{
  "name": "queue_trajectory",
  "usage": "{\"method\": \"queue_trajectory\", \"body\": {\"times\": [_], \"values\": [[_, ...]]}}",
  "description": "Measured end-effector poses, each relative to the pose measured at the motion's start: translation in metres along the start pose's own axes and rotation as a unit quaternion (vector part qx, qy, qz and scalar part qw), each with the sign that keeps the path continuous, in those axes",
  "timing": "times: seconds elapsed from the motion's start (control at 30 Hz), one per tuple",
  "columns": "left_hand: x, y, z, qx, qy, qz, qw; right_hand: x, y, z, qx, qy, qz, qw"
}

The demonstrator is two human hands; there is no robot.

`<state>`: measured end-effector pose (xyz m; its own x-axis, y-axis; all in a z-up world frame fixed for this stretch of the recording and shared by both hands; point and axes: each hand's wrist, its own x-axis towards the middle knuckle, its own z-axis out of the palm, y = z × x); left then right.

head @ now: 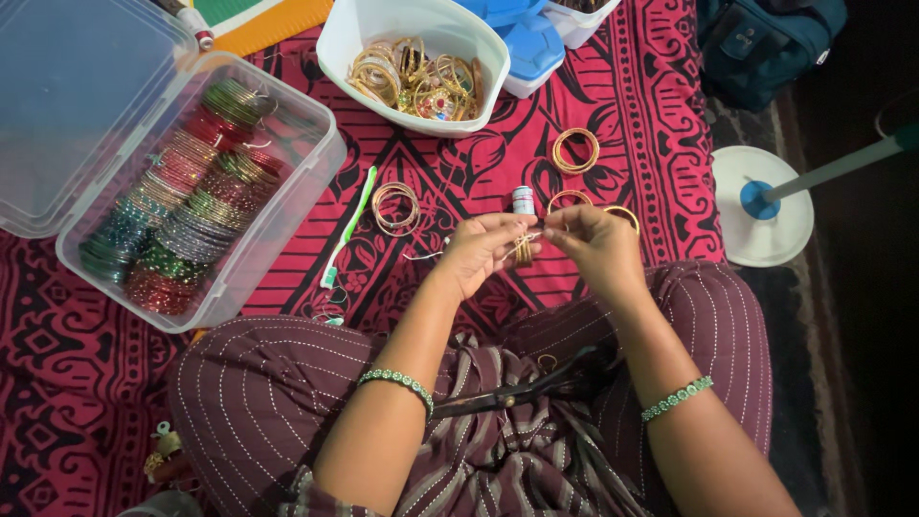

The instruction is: The person sits on a bed and assembles stacks of bangles by threading them onto a string. They use scissors to cut the string and tie knots to secure the bangles, then place the finished stacks into a plastic container.

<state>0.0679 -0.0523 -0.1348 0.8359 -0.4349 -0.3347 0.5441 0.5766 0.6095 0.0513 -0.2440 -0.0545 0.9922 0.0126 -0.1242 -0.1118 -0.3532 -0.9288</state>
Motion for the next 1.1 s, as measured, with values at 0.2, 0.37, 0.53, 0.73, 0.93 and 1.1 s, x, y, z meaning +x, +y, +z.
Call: {"method": "queue_trajectory", "body": {"times": [0.2, 0.37, 0.53, 0.73, 0.93, 1.1], "values": [[-0.009, 0.009, 0.010, -0.018, -0.015, 0.009, 1.000, -0.002, -0.007, -0.007, -0.104, -0.019, -0.093, 0.990], [-0.018, 0.022, 0.016, -0.003, -0.047, 0.008, 0.999, -0.002, -0.012, -0.013, 0.028, -0.011, -0.164, 0.986], [-0.025, 0.027, 0.029, 0.075, -0.061, 0.026, 0.995, 0.006, -0.003, -0.009, 0.152, -0.144, 0.005, 0.978], [-0.032, 0.032, 0.036, 0.075, -0.091, 0.032, 0.992, 0.013, 0.016, -0.011, 0.272, -0.168, 0.117, 0.940], [-0.030, 0.028, 0.037, 0.149, -0.077, 0.056, 0.984, 0.014, 0.024, -0.008, 0.279, -0.186, 0.165, 0.927], [-0.029, 0.024, 0.036, 0.181, -0.069, 0.078, 0.978, 0.014, 0.014, -0.007, 0.212, -0.137, 0.167, 0.953]]}}
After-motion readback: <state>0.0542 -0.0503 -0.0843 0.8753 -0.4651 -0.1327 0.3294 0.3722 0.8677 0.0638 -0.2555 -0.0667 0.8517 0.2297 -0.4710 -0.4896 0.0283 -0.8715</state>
